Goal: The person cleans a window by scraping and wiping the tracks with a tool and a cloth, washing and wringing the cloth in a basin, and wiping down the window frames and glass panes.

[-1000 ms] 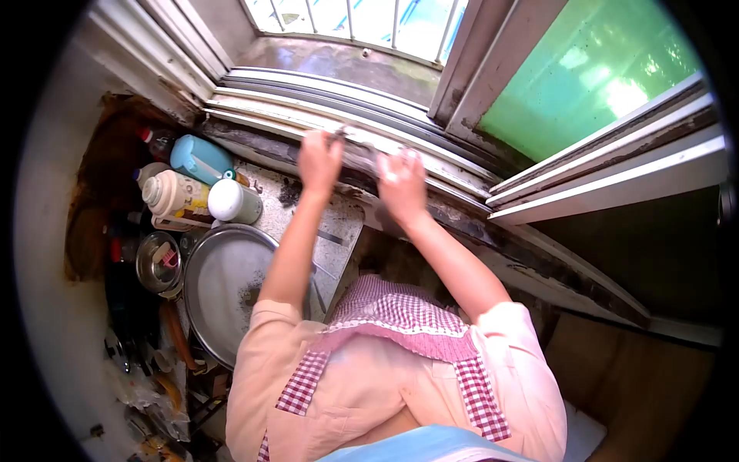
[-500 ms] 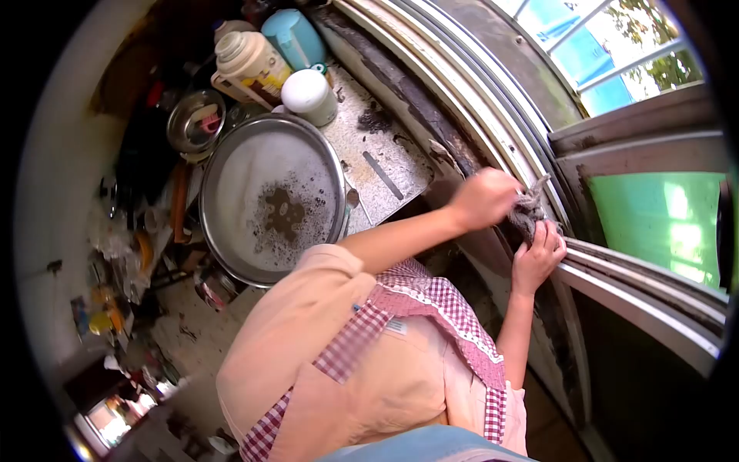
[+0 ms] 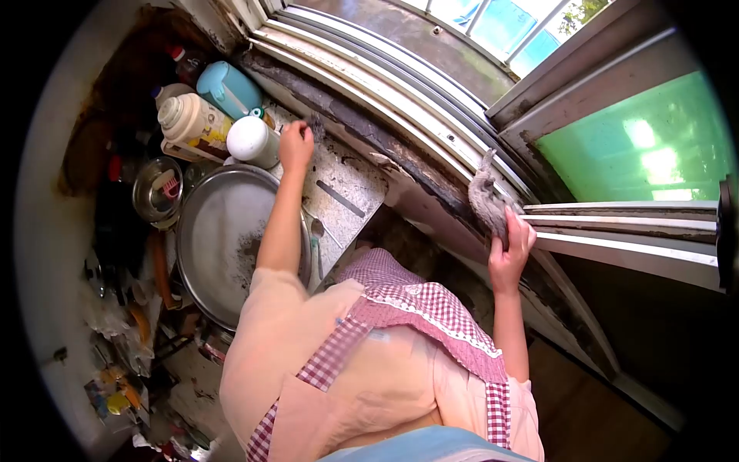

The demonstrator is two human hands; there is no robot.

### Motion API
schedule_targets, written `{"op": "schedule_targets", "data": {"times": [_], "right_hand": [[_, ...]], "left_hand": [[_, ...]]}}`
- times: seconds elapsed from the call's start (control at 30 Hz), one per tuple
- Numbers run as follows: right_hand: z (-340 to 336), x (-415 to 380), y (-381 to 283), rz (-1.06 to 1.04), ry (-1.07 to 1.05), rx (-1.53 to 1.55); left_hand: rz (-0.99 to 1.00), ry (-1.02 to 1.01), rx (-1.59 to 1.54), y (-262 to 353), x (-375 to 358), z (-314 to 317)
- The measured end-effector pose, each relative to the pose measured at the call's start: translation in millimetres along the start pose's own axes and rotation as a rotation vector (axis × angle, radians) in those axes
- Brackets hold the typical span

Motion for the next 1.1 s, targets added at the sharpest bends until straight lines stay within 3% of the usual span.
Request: {"op": "schedule_targets", "data": {"times": [0.07,0.17,0.23,0.27,0.37,0.47,0.5,0.6,0.67,0.77,0.9,0.93,1.0,1.1], "right_hand": [[-8.2,-14.0,-7.8,0.028,0.014,0.045],[-18.6,-31.3,-8.4,0.075,0.024,0.048],[-26.5,-42.0,-7.4,0.112,0.065,0.046],[-31.4,-47.6,-6.7,0.131,0.084,0.044],[-42.8,-64.4,-3.1,0.163,0.16,0.026],[-43.3,-81.0,-2.9,0.221,0.213,0.056],[-43.7,-83.6,-3.8,0.228,0.214,0.06],[-53.8,-94.3,-7.5,0.247,0.206,0.058],[-59.6,-106.5,-8.1,0.272,0.241,0.048],[-64.3,-133.5,4.2,0.374,0.346,0.083],[-63.5,-140.7,8.1,0.436,0.412,0.152],[-61.6,-139.8,7.8,0.444,0.426,0.18],[-59.5,-134.6,5.2,0.435,0.427,0.209],[-68.6,-137.7,3.8,0.409,0.442,0.223]], "left_hand": [[0.298,0.165,-0.282,67.4,3.3,-70.2],[0.689,0.14,-0.241,159.2,9.4,-100.5],[0.835,0.033,-0.282,201.9,11.6,-78.8],[0.793,-0.163,-0.297,216.2,11.0,-55.3],[0.995,-0.503,-0.375,281.9,-41.7,-9.9],[1.256,-0.581,-0.405,365.5,-113.8,10.2],[1.383,-0.518,-0.457,385.6,-132.4,3.8],[1.367,-0.518,-0.189,380.1,-125.7,2.7],[1.24,-0.719,0.057,351.3,-80.7,3.0],[1.323,-0.644,0.048,331.0,-59.6,-5.2],[1.505,-0.57,-0.057,389.5,-131.2,20.5],[1.515,-0.548,-0.118,407.4,-148.7,3.2],[1.47,-0.464,-0.087,405.9,-151.6,22.2],[1.285,-0.626,0.123,361.0,-93.7,2.5]]}}
Point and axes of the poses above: each hand's wrist, its own x-axis towards the middle knuckle, its own z-axis out of the palm, y = z × x, the point moved 6 cm from there along x, towards the middle knuckle, and after that the axes turned 12 degrees about x, right-handed, at the moved point
